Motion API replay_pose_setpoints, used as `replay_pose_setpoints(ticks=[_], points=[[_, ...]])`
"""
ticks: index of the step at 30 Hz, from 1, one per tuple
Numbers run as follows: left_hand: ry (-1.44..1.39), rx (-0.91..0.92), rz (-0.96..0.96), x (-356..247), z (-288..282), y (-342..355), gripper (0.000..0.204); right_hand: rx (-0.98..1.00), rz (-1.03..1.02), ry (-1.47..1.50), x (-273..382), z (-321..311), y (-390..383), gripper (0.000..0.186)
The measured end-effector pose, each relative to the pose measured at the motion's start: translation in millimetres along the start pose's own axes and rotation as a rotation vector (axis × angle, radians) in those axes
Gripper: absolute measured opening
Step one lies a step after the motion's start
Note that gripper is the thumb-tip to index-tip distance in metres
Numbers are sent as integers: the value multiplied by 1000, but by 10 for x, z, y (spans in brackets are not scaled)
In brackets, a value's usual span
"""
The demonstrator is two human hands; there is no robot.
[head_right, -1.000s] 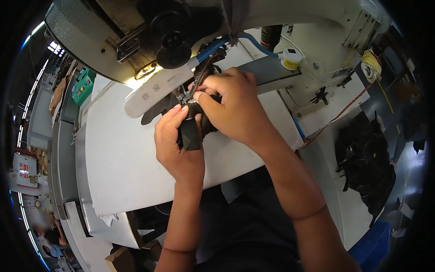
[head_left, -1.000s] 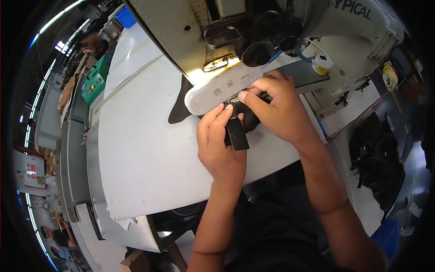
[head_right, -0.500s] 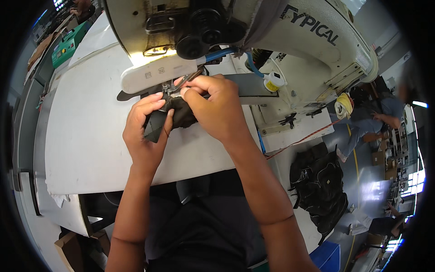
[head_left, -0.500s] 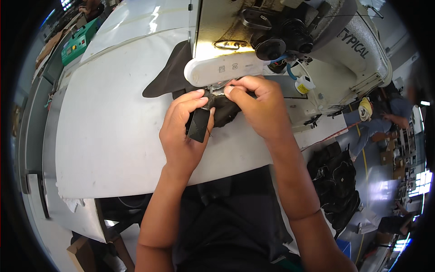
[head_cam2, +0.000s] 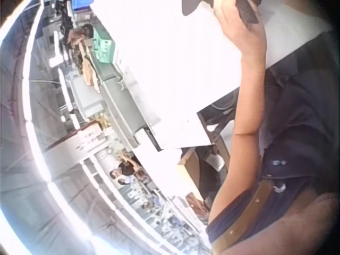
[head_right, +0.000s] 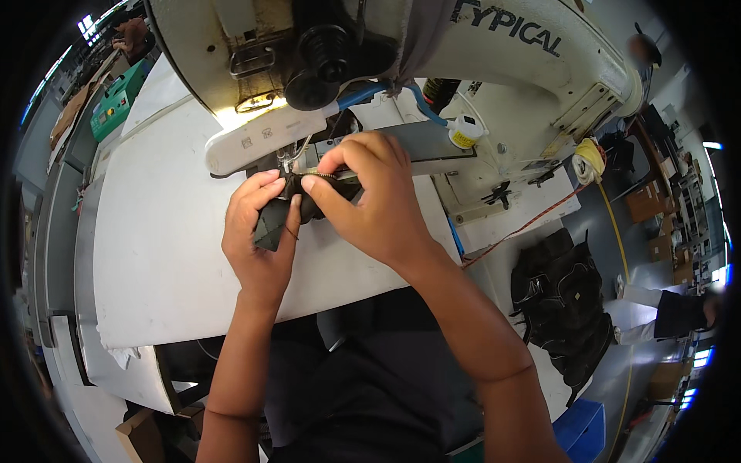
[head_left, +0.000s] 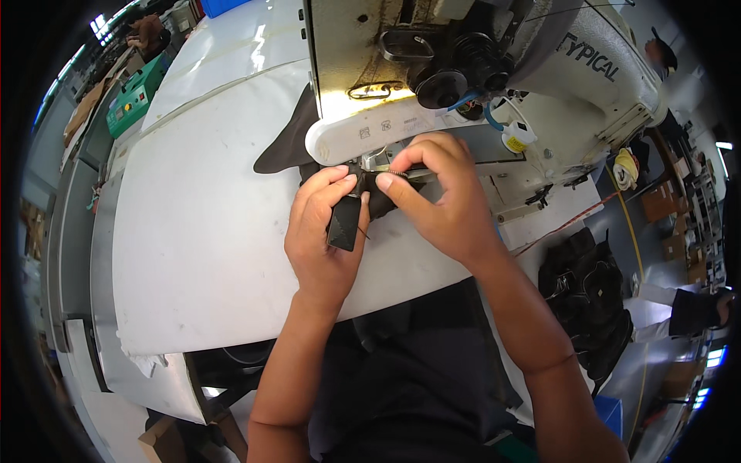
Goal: Sewing and finishing components of a leather or fabric bag using an industrial sewing machine.
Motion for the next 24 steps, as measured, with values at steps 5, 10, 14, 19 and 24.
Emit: replay_pose_setpoints(ticks=[5, 10, 14, 19, 24], points=[[38, 2, -13, -88, 61, -1, 34, -31, -29, -29, -71, 12, -22, 17], [151, 4, -21, -178, 90, 28, 32, 83, 207, 179, -280, 79, 98, 17], [209, 17, -43, -217, 124, 23, 29, 55, 261, 201, -282, 101, 129, 15], [281, 71, -8, -258, 144, -12, 37, 4, 277, 203, -293, 92, 110, 15], [226, 110, -32, -275, 143, -61, 46, -17, 198, 79, -238, 58, 104, 16]])
Point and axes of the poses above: each hand's wrist, its own y-axis towards the middle knuckle, its own z-axis out of the palm, x = y × z, the point moved 9 cm from there along y, towards the middle knuckle, and after that the axes turned 3 degrees about y, right-handed, at the moved point
